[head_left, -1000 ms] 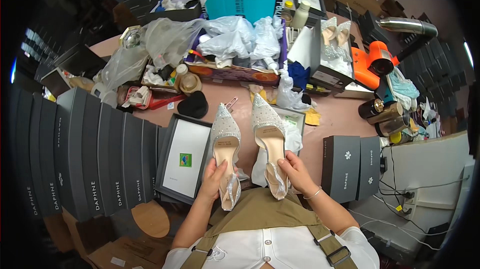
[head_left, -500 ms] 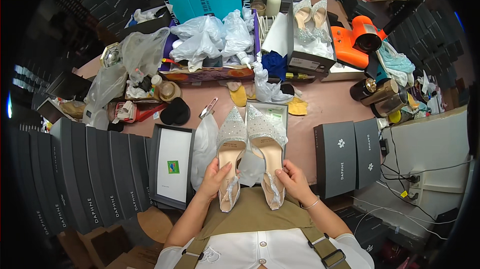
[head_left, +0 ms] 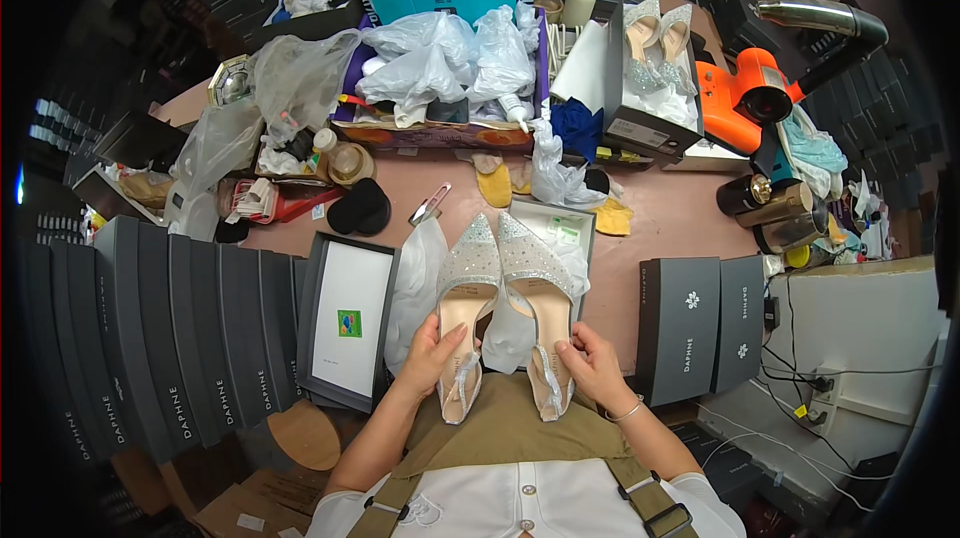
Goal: Clean shoe soles with a brush and pack high-heeled shoes into boxes with wrapping paper.
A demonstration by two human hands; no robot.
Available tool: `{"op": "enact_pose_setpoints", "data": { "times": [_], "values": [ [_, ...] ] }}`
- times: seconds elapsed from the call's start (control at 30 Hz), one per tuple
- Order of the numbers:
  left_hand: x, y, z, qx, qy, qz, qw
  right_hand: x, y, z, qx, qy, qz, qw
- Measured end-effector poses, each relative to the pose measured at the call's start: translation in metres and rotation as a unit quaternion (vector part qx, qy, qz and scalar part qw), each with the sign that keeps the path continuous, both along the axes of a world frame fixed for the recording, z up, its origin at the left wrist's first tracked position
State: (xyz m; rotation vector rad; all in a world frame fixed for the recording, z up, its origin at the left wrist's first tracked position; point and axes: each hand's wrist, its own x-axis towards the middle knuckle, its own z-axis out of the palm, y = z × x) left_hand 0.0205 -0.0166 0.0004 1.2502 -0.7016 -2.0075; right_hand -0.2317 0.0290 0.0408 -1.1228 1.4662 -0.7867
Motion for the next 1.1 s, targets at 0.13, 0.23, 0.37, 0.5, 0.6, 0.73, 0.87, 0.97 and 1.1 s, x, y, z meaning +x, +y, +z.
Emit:
{"op": "enact_pose_setpoints", "data": {
  "times": [0.13,0.23,0.37,0.5,0.6,0.73,0.87,0.97,1.1],
  "values": [
    [0.003,0.000,-0.001,-0.005,-0.001,-0.002,1.000,0.000,-0.001,-0.001,-0.009,0.016,0.010,1.000],
    [0.004,0.000,-0.005,-0.022,-0.013,0.000,1.000,-0.001,0.001,-0.006,-0.009,0.013,0.006,1.000],
    [0.004,0.001,-0.005,-0.022,-0.012,0.001,1.000,-0.002,0.007,-0.019,-0.035,0.012,-0.001,0.999],
    [0.005,0.004,-0.005,-0.017,-0.015,-0.004,1.000,-0.004,0.007,-0.015,-0.023,0.037,0.018,0.999],
    [0.007,0.004,0.001,0.032,-0.002,-0.024,0.999,-0.003,0.006,-0.009,-0.011,0.016,0.017,1.000],
    [0.005,0.008,0.003,0.016,-0.001,-0.010,1.000,-0.002,0.005,-0.003,0.008,-0.009,0.018,1.000],
    [0.004,0.011,0.001,-0.042,-0.033,0.007,0.999,-0.002,0.007,-0.011,-0.008,-0.010,0.016,1.000],
    [0.006,0.012,-0.002,-0.114,-0.066,0.012,0.991,-0.008,0.008,-0.022,-0.029,-0.001,0.024,0.999],
    [0.008,0.010,0.005,-0.169,-0.112,0.009,0.979,-0.015,0.007,-0.030,-0.076,0.036,0.034,0.996]
  ]
}}
